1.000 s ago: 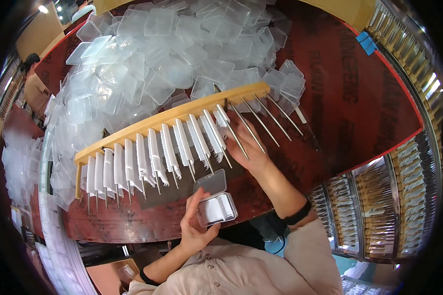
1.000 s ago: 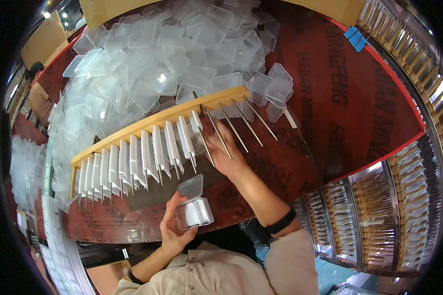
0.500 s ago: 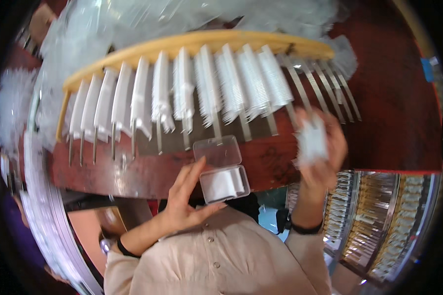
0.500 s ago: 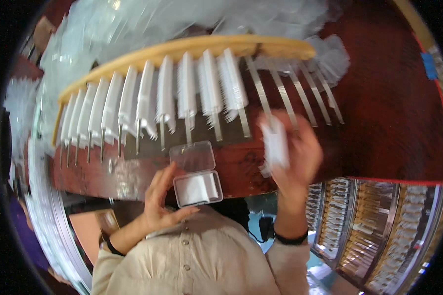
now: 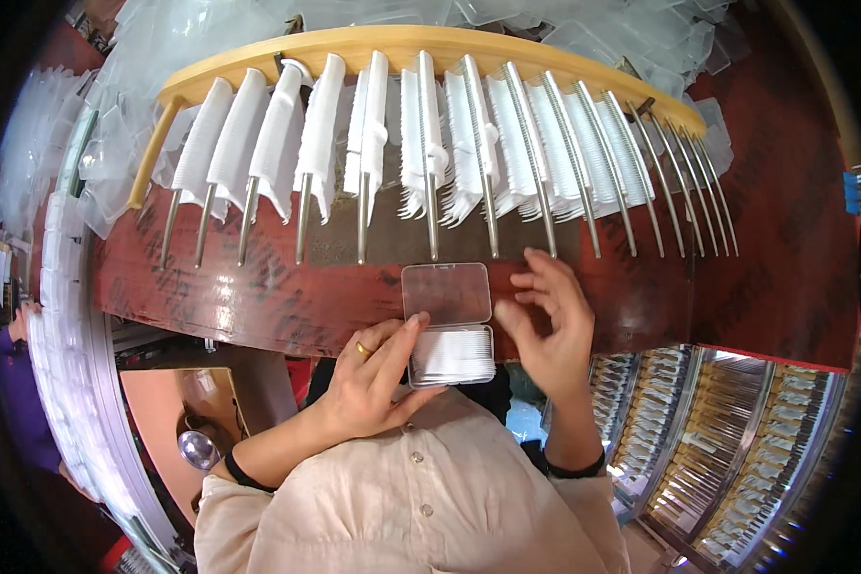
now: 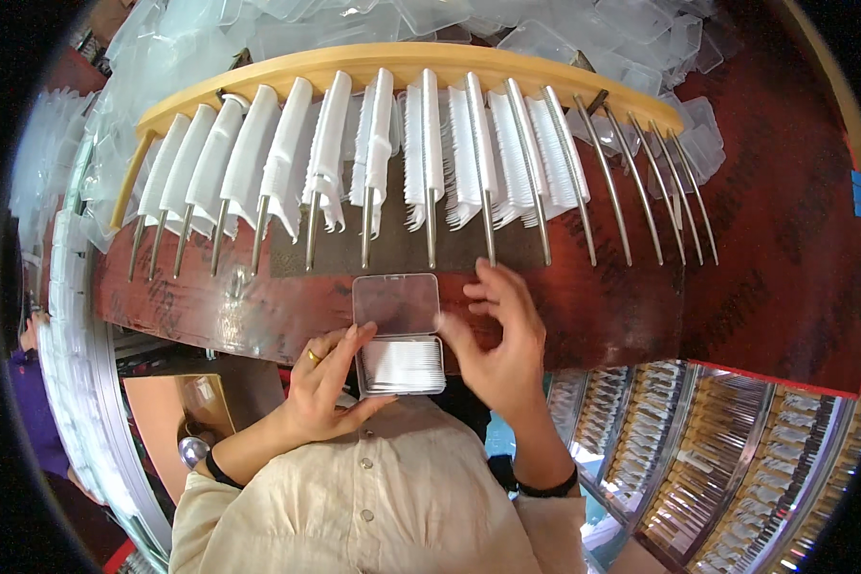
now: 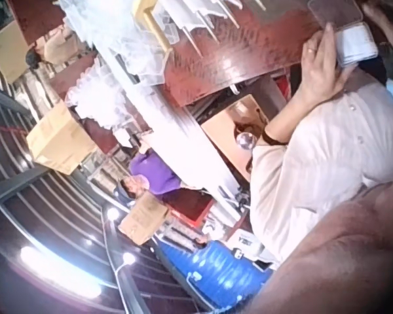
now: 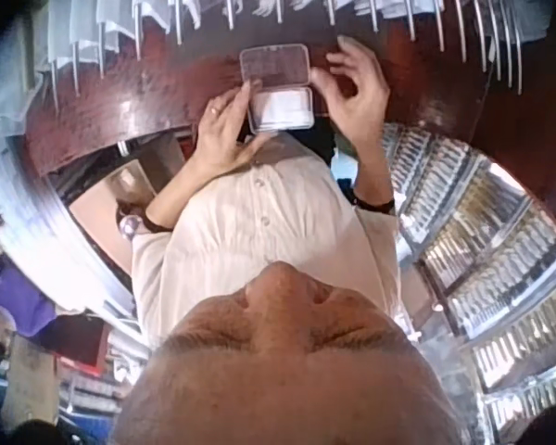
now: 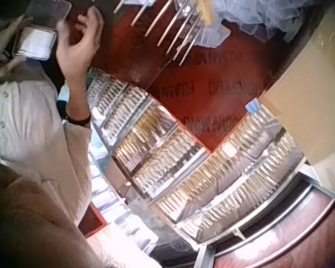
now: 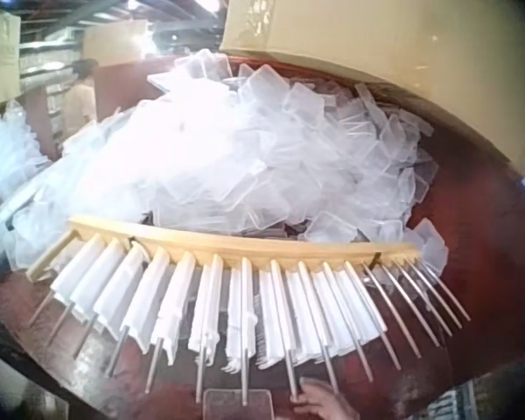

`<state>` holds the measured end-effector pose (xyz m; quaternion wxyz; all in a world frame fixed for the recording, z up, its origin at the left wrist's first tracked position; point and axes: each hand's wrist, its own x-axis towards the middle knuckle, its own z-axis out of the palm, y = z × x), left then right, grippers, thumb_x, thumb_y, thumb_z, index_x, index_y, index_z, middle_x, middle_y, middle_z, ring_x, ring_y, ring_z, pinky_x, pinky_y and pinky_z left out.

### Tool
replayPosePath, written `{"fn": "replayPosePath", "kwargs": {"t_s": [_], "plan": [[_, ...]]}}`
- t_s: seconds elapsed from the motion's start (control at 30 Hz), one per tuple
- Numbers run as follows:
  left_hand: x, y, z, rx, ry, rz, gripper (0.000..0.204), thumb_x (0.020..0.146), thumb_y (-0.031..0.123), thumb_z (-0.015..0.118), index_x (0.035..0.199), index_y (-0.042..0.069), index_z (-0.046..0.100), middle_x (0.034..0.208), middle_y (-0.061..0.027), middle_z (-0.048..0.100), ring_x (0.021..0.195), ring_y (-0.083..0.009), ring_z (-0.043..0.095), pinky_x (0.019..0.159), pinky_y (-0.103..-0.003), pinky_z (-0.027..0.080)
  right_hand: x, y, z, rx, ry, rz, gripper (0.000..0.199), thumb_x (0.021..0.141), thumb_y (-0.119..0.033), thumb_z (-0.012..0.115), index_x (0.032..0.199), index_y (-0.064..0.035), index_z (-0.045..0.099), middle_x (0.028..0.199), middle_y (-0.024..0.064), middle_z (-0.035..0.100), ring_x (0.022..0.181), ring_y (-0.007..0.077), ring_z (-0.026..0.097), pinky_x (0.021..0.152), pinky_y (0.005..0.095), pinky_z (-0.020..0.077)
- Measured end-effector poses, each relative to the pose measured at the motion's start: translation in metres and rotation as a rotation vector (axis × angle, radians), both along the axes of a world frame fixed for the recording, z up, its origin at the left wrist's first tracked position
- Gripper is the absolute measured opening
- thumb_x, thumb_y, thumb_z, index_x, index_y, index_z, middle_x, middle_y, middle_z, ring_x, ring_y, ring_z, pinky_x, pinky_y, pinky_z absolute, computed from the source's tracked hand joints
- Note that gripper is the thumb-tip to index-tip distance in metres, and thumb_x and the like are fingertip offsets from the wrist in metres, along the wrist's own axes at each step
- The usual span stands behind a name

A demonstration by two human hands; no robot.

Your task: Sorting and packing plastic parts into small plastic containers on an assembly line.

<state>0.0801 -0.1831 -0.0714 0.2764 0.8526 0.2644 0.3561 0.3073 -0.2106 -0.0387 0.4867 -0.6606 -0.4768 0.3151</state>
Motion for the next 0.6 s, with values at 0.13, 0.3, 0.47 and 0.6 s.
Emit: {"fn": "replayPosePath", "kwargs": {"t_s": [0.13, 0.3, 0.47, 0.6], "plan": [[-0.002, -0.003, 0.003, 0.017, 0.046, 0.057, 0.087, 0.071, 0.019, 0.085, 0.138, -0.013, 0.041, 0.123, -0.0245, 0.062, 0.102, -0.0341, 0.061, 0.088, -0.041, 0.048, 0.004, 0.016, -0.015, 0.076, -0.585, -0.097, 0.044, 0.081, -0.008, 0.073, 0.12, 0.0046, 0.056, 0.124, 0.0212, 0.056, 0.107, 0.038, 0.06, 0.09, 0.0441, 0.0515], [0.005, -0.012, -0.003, 0.165, 0.104, 0.108, 0.087, 0.071, 0.021, 0.086, 0.135, -0.015, 0.041, 0.123, -0.0251, 0.062, 0.101, -0.0348, 0.061, 0.088, -0.043, 0.049, -0.027, 0.023, -0.027, 0.247, -0.827, -0.222, 0.034, 0.088, -0.001, 0.064, 0.119, 0.0028, 0.053, 0.109, 0.0163, 0.062, 0.082, 0.0309, 0.068, 0.067, 0.0381, 0.0569], [0.003, -0.01, -0.009, 0.246, 0.082, 0.079, 0.084, 0.072, 0.023, 0.086, 0.135, -0.013, 0.045, 0.12, -0.026, 0.061, 0.099, -0.0363, 0.058, 0.082, -0.041, 0.052, -0.017, 0.016, -0.011, 0.025, -0.134, -0.114, 0.034, 0.088, -0.002, 0.066, 0.12, 0.0016, 0.054, 0.099, 0.0131, 0.065, 0.079, 0.0218, 0.068, 0.064, 0.0319, 0.0543], [0.001, -0.009, -0.023, 0.297, -0.003, 0.053, 0.093, 0.071, 0.018, 0.087, 0.142, -0.01, 0.033, 0.122, -0.0296, 0.053, 0.1, -0.0387, 0.058, 0.08, -0.045, 0.053, -0.026, 0.033, 0.001, 0.078, 0.065, 0.121, 0.015, 0.084, -0.004, 0.072, 0.096, 0.0019, 0.068, 0.089, 0.0093, 0.065, 0.081, 0.0175, 0.064, 0.07, 0.027, 0.049]]}}
